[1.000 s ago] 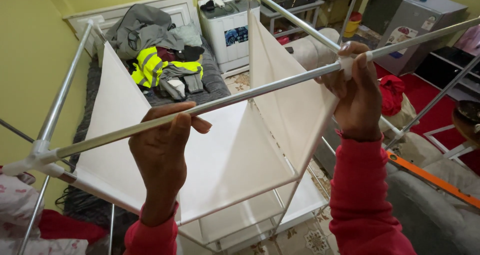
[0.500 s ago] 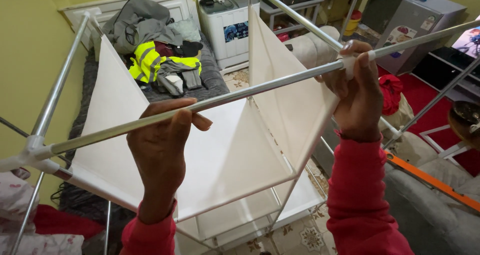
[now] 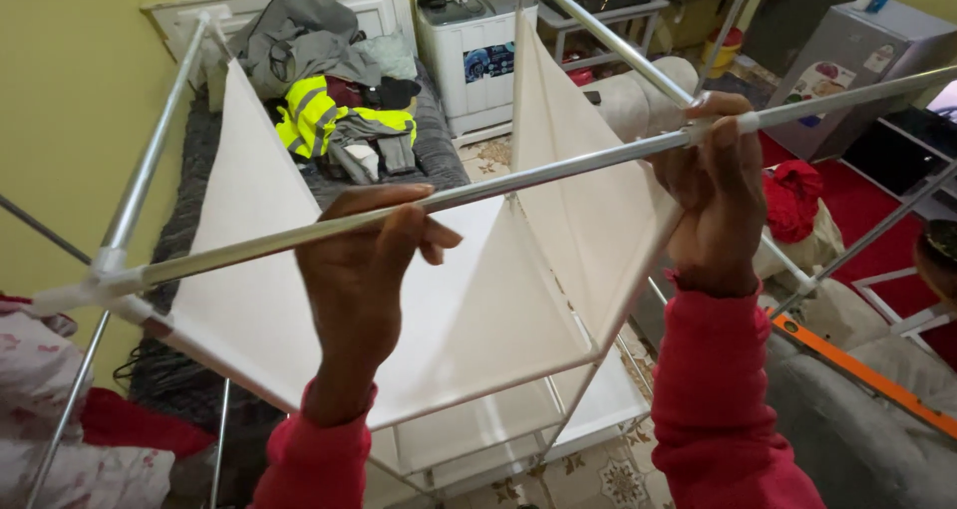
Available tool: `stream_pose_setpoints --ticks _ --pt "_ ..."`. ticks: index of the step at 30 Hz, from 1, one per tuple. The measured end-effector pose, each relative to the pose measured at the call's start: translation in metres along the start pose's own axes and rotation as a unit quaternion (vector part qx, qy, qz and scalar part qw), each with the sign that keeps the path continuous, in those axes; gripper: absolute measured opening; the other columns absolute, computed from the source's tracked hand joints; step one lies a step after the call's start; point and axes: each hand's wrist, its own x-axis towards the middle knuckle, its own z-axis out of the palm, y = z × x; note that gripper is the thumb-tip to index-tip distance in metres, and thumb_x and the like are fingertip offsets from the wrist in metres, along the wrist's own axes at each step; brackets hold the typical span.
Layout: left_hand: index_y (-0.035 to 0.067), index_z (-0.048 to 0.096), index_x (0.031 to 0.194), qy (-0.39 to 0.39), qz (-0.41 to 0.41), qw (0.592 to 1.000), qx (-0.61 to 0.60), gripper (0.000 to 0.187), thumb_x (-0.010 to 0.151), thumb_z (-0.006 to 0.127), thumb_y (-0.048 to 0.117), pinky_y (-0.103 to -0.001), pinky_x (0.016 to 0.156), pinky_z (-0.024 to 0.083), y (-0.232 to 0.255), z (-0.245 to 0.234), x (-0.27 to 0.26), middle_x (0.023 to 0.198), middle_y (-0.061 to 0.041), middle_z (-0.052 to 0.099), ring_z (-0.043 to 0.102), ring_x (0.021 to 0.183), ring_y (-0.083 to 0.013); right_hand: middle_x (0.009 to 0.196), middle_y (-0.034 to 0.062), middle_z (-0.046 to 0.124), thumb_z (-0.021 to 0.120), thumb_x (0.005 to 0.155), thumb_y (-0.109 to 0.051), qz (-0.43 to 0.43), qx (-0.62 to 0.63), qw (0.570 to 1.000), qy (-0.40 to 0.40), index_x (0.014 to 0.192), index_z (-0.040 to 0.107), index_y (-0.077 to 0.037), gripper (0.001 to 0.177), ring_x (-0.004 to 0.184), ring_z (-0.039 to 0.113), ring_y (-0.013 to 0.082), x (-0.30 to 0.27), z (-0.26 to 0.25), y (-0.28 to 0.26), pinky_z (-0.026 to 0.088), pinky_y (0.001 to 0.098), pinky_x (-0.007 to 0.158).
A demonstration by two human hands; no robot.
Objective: Assembling a metal and fabric storage rack by connecting poles and joints.
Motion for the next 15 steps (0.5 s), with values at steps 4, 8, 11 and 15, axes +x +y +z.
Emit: stream_pose_setpoints --ticks 4,8,11,15 --pt "-0.006 0.063 0.121 -0.006 -0.006 1.000 0.023 0.022 0.106 0.062 0.010 -0.030 0.075 0.061 -0.011 0.000 0.002 0.095 -0.017 0.074 0.076 0.088 -0.0200 0.068 -0.0069 0.034 0.056 0.121 -0.036 0.021 0.013 1.000 0.001 0.123 0.059 -0.010 0.026 0.057 0.026 0.0025 -0.002 -0.026 0.005 0.021 0.0194 0.055" --pt "-0.006 0.060 0.134 -0.048 -0.034 0.998 -0.027 0.032 0.110 0.059 0.015 -0.032 0.089 0.063 -0.008 0.001 -0.002 0.100 -0.015 0.077 0.077 0.096 -0.0198 0.073 -0.0058 0.045 0.055 0.122 -0.036 0.036 -0.022 0.999 -0.020 0.128 0.059 -0.010 0.027 0.062 0.038 0.0020 -0.012 -0.044 -0.003 0.036 0.0159 0.062" --pt "-0.004 0.057 0.140 -0.055 -0.013 0.996 0.064 0.038 0.109 0.061 0.017 -0.031 0.089 0.062 0.014 -0.009 -0.022 0.101 -0.011 0.078 0.076 0.095 -0.0160 0.081 -0.0019 0.049 0.055 0.119 -0.037 0.070 -0.066 0.994 -0.057 0.128 0.059 -0.008 0.031 0.070 0.044 0.0063 -0.040 -0.048 -0.007 0.039 0.0201 0.069" --pt "0.004 0.072 0.112 0.008 0.099 0.949 0.299 0.015 0.104 0.072 0.017 -0.029 0.078 0.061 0.020 -0.037 -0.077 0.091 -0.005 0.078 0.078 0.085 -0.0136 0.091 0.0033 0.055 0.056 0.116 -0.039 0.073 -0.122 0.984 -0.104 0.127 0.058 -0.005 0.036 0.081 0.051 0.0120 -0.095 -0.046 0.022 0.045 0.0256 0.077"
